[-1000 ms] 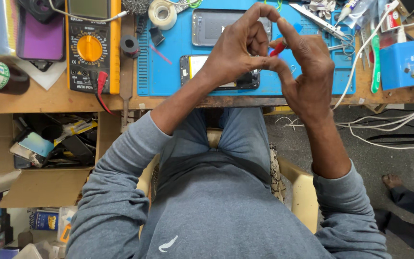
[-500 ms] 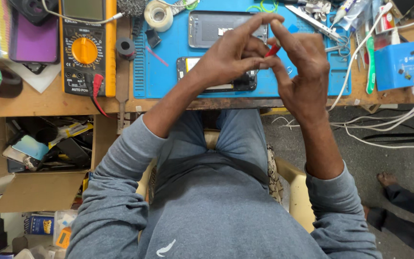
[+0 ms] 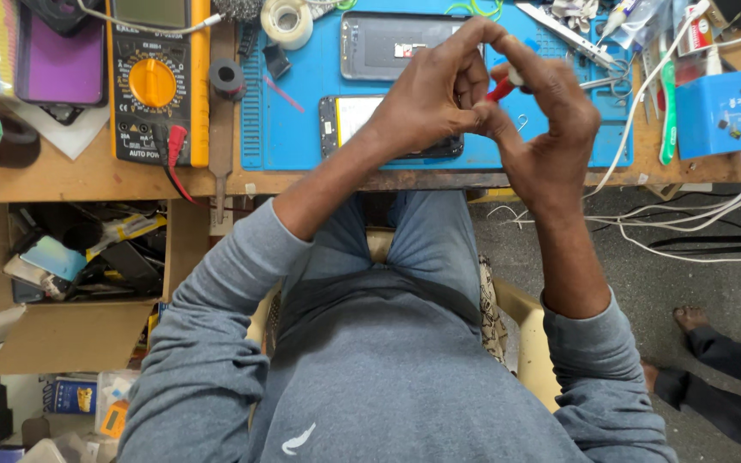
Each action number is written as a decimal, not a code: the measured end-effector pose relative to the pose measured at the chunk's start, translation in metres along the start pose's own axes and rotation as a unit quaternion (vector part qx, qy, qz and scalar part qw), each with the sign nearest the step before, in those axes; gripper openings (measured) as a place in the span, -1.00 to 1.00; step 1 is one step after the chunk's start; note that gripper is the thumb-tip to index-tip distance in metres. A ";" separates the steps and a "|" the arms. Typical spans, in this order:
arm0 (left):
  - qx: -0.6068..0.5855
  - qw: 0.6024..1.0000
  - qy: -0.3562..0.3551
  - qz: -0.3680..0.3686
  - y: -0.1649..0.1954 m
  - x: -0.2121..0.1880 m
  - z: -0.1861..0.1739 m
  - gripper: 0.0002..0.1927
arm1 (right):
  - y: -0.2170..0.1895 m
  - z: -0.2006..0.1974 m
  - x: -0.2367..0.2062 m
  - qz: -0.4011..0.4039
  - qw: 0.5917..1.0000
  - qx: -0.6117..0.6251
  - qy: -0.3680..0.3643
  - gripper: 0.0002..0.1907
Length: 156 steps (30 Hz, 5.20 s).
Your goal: The person uses a screwdriver to remove screws from the back of a disassembled smartphone. They then use tweezers to lift and remove a metal bracket from the phone's interior.
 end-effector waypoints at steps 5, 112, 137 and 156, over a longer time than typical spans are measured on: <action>0.225 0.966 -0.021 0.124 0.004 -0.008 -0.013 -0.67 | 0.003 -0.001 -0.003 0.021 0.999 0.046 -0.011 -0.38; -0.102 0.993 -0.018 0.059 0.005 -0.015 -0.017 -0.25 | -0.014 0.005 0.013 -0.076 0.992 -0.103 0.005 -0.44; -0.056 0.996 0.014 -0.063 -0.013 -0.012 -0.022 -0.35 | -0.002 0.012 0.005 0.012 1.000 -0.024 0.001 -0.47; 0.064 0.990 -0.010 0.125 0.008 -0.019 -0.054 -0.46 | 0.012 0.021 -0.004 0.055 0.993 0.100 0.001 -0.35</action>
Point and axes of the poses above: each hand's wrist, its own x-axis towards the middle knuckle, its own z-axis out of the palm, y = z × x, the point moved 5 cm from there along x, towards the middle knuckle, and after that the axes turned 9 degrees about y, right-handed, at the moved point
